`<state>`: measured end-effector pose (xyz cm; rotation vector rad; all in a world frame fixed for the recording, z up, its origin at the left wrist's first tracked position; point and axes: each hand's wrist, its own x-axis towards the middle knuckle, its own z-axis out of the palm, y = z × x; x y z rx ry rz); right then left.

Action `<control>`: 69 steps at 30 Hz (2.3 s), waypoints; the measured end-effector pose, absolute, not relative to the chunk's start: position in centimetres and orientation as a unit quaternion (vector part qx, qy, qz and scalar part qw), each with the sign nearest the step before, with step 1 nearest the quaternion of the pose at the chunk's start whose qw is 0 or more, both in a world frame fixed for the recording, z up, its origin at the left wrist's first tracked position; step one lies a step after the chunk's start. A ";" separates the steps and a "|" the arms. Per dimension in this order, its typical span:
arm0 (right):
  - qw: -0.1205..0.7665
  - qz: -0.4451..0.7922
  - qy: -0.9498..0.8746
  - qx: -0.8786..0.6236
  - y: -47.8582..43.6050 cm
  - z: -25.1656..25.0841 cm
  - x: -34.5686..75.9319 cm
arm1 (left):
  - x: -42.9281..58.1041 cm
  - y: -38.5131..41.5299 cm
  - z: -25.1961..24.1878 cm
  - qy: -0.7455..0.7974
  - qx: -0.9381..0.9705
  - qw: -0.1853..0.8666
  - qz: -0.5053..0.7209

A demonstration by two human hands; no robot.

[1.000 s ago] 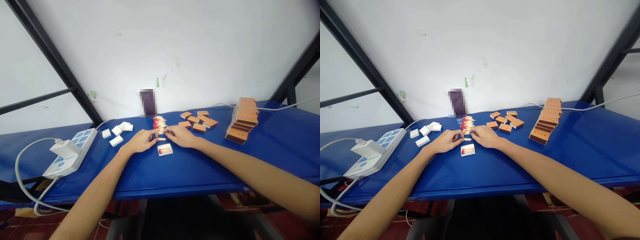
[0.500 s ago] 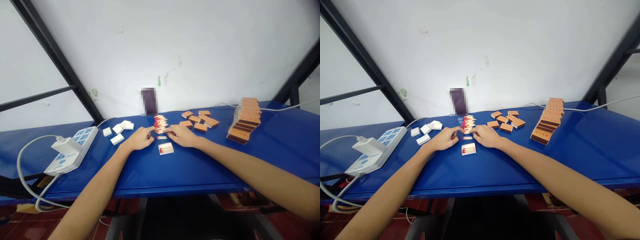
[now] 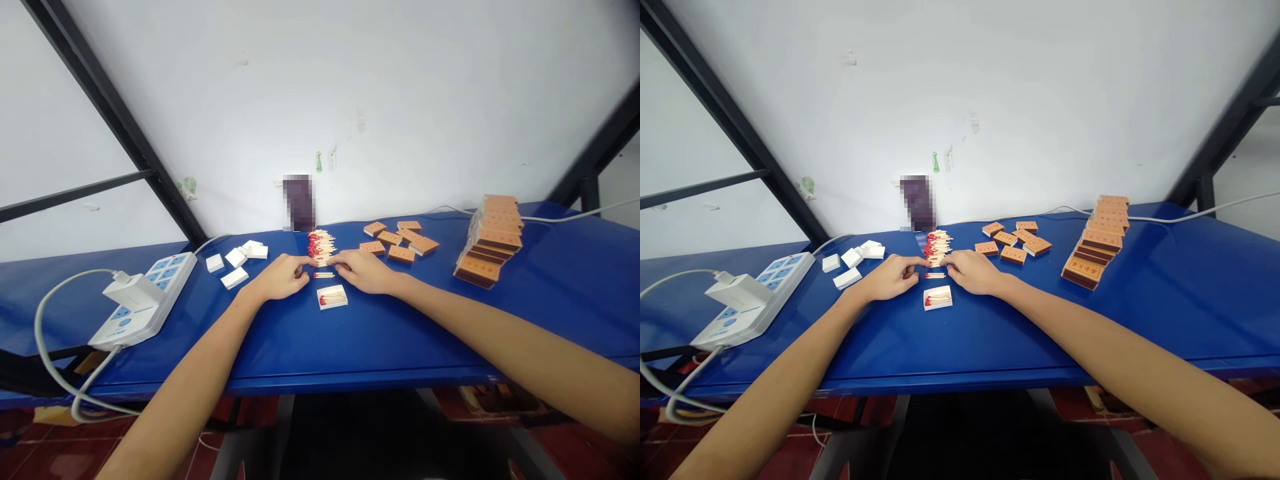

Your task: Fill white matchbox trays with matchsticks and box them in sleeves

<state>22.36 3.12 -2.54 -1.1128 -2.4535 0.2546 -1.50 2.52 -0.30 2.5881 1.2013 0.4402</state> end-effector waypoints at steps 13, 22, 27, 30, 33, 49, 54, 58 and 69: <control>0.243 0.110 -0.896 -0.355 2.9 -2.5 22.3 | -1.4 2.7 -0.6 0.419 0.882 0.149 0.156; 0.234 0.070 -0.869 -0.430 2.8 -2.3 22.2 | -1.5 2.8 -0.4 0.451 0.872 0.096 0.166; 0.215 0.071 -0.873 -0.432 2.8 -2.3 22.2 | -1.5 2.8 -0.3 0.458 0.870 0.097 0.154; 0.212 0.068 -0.875 -0.430 2.8 -2.3 22.2 | -1.4 2.7 -0.3 0.459 0.870 0.100 0.151; 0.216 0.068 -0.877 -0.423 2.9 -2.4 22.3 | -1.4 2.6 -0.2 0.458 0.871 0.099 0.149; 0.207 0.035 -0.862 -0.461 2.7 -2.4 22.1 | -1.1 2.3 0.2 0.430 0.888 0.098 0.132; 0.198 0.039 -0.866 -0.458 2.8 -2.4 22.2 | -1.3 2.4 0.1 0.438 0.885 0.089 0.134; 0.200 0.048 -0.881 -0.426 2.8 -2.5 22.3 | -1.4 2.6 0.1 0.474 0.870 0.034 0.132; 0.186 0.046 -0.906 -0.378 2.8 -2.5 22.4 | -1.4 2.6 0.1 0.485 0.868 -0.002 0.106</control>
